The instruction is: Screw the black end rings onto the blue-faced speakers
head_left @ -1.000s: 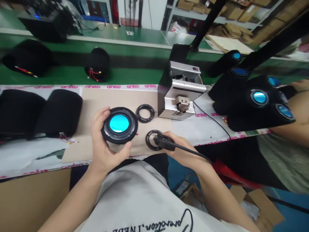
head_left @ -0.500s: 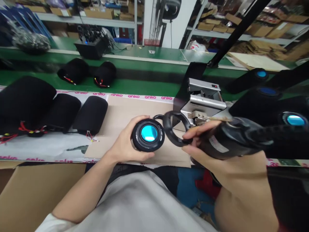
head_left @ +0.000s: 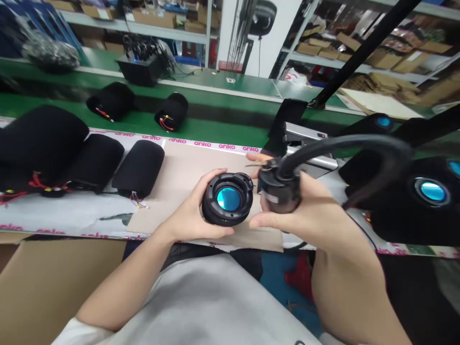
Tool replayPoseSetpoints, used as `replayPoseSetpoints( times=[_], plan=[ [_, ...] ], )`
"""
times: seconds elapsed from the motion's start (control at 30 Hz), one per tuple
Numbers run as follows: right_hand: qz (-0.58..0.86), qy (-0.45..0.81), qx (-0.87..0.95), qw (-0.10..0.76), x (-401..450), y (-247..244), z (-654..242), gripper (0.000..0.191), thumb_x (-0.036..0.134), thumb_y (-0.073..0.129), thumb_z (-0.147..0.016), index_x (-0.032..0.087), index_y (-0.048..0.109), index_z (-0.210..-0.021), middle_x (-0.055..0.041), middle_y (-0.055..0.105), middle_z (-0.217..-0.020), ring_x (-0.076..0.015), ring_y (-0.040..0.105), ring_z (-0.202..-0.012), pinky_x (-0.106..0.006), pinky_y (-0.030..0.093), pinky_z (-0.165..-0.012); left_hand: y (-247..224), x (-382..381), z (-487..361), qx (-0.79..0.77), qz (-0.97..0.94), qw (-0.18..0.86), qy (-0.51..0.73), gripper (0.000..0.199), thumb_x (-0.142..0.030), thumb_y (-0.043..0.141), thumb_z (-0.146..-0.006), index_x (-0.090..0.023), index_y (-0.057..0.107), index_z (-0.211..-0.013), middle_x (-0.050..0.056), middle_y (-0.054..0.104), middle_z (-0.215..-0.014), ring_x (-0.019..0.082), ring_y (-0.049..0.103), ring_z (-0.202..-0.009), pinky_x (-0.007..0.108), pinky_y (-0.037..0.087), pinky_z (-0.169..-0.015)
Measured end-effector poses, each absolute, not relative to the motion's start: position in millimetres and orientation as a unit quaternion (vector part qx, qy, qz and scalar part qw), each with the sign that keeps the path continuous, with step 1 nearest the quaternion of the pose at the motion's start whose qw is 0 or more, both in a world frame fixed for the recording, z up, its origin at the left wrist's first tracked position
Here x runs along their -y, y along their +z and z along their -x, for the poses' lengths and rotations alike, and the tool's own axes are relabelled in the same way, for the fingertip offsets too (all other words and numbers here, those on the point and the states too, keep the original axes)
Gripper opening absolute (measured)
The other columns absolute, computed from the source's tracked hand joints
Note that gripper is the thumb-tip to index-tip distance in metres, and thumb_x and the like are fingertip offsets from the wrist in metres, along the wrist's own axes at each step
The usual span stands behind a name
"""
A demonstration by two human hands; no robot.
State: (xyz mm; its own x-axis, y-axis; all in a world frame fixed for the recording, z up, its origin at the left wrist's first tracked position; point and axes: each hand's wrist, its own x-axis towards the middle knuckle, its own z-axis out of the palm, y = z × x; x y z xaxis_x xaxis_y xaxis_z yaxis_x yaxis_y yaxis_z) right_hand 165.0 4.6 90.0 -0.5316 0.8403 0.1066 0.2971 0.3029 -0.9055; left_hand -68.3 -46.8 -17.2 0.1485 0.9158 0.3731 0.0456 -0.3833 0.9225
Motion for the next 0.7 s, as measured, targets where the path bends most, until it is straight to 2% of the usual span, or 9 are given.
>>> replayPoseSetpoints(
  times=[0.07,0.13,0.27,0.33,0.53,0.7],
  plan=[
    [0.359,0.462,0.768,0.261,-15,83,-166,0.084,0.043,0.104,-0.067,0.031,0.068,-0.141,-0.0024,0.069,-0.145,-0.0333,0.066,-0.136,-0.049,0.058,-0.119,-19,47,70,-0.366,-0.646,0.401,0.537,0.115,-0.035,0.104,-0.066,-0.031,0.041,-0.163,0.015,0.053,-0.166,0.042,0.054,-0.154,0.054,0.047,-0.128],
    [0.355,0.471,0.768,0.248,-19,77,-165,0.076,0.043,0.103,-0.07,0.034,0.07,-0.137,0.0,0.07,-0.142,-0.0322,0.067,-0.135,-0.049,0.059,-0.117,-19,47,70,-0.364,-0.651,0.396,0.536,0.116,-0.034,0.104,-0.066,-0.033,0.041,-0.163,0.014,0.049,-0.17,0.042,0.05,-0.156,0.054,0.045,-0.13],
    [0.345,0.471,0.755,0.299,-13,72,-161,0.069,0.039,0.105,-0.068,0.031,0.074,-0.13,0.0003,0.075,-0.129,-0.0293,0.072,-0.124,-0.04,0.066,-0.103,-16,49,70,-0.383,-0.644,0.405,0.525,0.12,-0.037,0.103,-0.066,-0.032,0.037,-0.166,0.016,0.045,-0.172,0.043,0.049,-0.158,0.055,0.046,-0.129],
    [0.346,0.454,0.755,0.323,-8,72,-161,0.068,0.038,0.105,-0.066,0.03,0.075,-0.127,-0.0006,0.076,-0.128,-0.0302,0.072,-0.123,-0.039,0.068,-0.099,-14,50,70,-0.39,-0.643,0.405,0.52,0.121,-0.039,0.103,-0.065,-0.03,0.036,-0.166,0.017,0.047,-0.17,0.043,0.051,-0.156,0.055,0.048,-0.127],
    [0.372,0.47,0.754,0.27,-3,69,-166,0.079,0.043,0.103,-0.071,0.036,0.068,-0.142,0.0017,0.074,-0.135,-0.0282,0.07,-0.13,-0.042,0.06,-0.114,-9,49,69,-0.393,-0.655,0.391,0.513,0.119,-0.041,0.103,-0.066,-0.026,0.039,-0.165,0.019,0.06,-0.159,0.041,0.06,-0.149,0.054,0.052,-0.123],
    [0.368,0.483,0.741,0.286,-2,67,-163,0.081,0.039,0.104,-0.069,0.034,0.069,-0.142,-0.0005,0.071,-0.143,-0.0289,0.069,-0.133,-0.044,0.058,-0.117,-9,48,69,-0.401,-0.641,0.411,0.51,0.118,-0.045,0.103,-0.064,-0.027,0.042,-0.163,0.018,0.06,-0.159,0.042,0.059,-0.149,0.054,0.054,-0.121]
  ],
)
